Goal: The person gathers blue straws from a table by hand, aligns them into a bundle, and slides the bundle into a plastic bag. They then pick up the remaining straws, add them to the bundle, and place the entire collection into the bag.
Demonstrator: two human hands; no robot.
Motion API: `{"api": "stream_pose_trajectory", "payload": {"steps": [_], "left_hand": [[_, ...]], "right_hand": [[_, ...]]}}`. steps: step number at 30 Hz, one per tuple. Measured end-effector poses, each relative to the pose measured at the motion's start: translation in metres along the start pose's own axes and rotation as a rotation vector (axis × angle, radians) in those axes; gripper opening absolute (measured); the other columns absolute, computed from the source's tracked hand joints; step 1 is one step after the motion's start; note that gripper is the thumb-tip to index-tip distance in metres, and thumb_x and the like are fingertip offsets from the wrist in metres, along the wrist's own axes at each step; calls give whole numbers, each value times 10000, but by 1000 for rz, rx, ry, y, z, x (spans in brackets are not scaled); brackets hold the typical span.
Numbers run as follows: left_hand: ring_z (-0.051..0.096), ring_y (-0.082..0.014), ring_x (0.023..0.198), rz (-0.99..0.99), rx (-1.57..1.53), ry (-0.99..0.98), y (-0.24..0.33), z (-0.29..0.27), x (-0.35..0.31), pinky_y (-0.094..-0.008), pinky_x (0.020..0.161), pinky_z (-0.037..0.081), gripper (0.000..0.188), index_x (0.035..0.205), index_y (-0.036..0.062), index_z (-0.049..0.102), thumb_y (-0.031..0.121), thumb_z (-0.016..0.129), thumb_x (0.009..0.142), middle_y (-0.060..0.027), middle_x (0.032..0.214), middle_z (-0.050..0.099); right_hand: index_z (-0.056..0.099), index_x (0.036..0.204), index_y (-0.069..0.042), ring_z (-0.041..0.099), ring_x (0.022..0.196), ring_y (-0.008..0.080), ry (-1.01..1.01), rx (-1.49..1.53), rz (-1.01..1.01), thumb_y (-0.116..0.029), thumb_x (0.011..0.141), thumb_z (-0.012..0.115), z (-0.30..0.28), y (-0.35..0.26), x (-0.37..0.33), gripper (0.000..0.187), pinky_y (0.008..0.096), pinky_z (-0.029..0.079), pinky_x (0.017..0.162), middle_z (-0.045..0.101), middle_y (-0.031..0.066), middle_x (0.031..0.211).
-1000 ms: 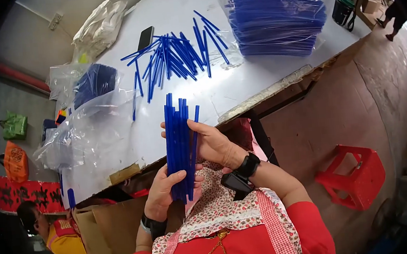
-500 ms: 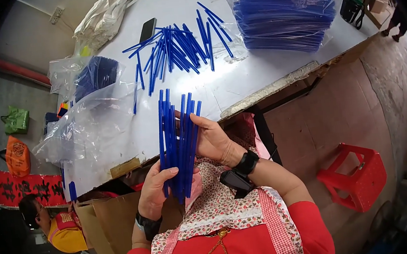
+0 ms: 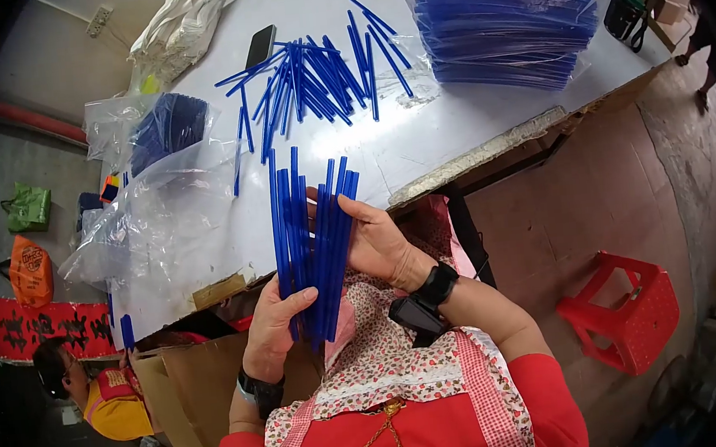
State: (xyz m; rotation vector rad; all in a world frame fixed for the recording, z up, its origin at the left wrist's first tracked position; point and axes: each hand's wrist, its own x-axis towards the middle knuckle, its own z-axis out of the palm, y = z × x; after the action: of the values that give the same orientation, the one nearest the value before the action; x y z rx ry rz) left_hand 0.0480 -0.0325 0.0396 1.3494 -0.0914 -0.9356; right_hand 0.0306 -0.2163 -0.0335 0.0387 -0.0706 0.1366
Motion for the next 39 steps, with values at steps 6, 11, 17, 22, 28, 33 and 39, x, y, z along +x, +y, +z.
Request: {"api": "stream_pose_trajectory", "payload": {"steps": [6, 11, 17, 22, 28, 33, 39], "left_hand": [[640, -159, 931, -46, -48, -47, 6, 1, -1, -302, 839, 523, 368, 1215, -8, 526, 37, 629, 865, -99, 1083, 646], [636, -145, 927, -45, -56, -28, 3, -1, -1, -292, 840, 519, 357, 1219, -6, 525, 54, 617, 879, -92, 1085, 644], [656, -204, 867, -165, -122, -21, -12, 4, 4, -328, 794, 538, 354, 1195, -21, 513, 90, 608, 872, -115, 1026, 642], [637, -182, 782, 3, 172, -40, -25, 13, 9, -309, 731, 530, 355, 1168, -4, 516, 111, 633, 852, -81, 970, 619], [621, -166, 723, -73, -74, -192, -26, 1, 8, -298, 684, 521, 361, 1142, -4, 516, 148, 651, 843, -79, 919, 607], [629, -166, 716, -96, -332, -257, -9, -3, -1, -293, 659, 534, 336, 1153, -2, 516, 156, 624, 876, -95, 920, 619], [642, -164, 754, -72, -178, -142, -1, -7, -9, -284, 682, 543, 356, 1199, 0, 512, 137, 617, 887, -134, 1020, 635]], "right_hand": [[318, 1417, -19, 353, 1341, 305, -22, 39, -4, -300, 993, 388, 1, 0, 1, 514, 491, 279, 1107, 349, 201, 1448], [334, 1406, -26, 357, 1338, 314, -42, 30, -9, -290, 983, 425, 2, 0, -1, 507, 497, 310, 1087, 354, 204, 1444], [403, 1351, -31, 501, 1225, 293, -11, -266, 94, -166, 916, 579, 7, 5, -1, 488, 420, 461, 980, 441, 210, 1377], [429, 1320, -26, 564, 1146, 268, 284, -612, 10, -113, 870, 637, 15, 22, 8, 504, 332, 522, 872, 487, 209, 1332], [411, 1344, -26, 567, 1099, 229, 73, -478, 62, -232, 941, 546, 23, 14, 5, 473, 312, 518, 807, 529, 152, 1271], [367, 1387, -38, 539, 1133, 236, -41, -275, 137, -308, 998, 419, 20, 6, 4, 476, 359, 476, 910, 525, 126, 1269], [338, 1409, -78, 531, 1145, 214, 18, -416, 41, -281, 1010, 391, 22, 6, 1, 451, 374, 446, 939, 512, 112, 1305]]}}
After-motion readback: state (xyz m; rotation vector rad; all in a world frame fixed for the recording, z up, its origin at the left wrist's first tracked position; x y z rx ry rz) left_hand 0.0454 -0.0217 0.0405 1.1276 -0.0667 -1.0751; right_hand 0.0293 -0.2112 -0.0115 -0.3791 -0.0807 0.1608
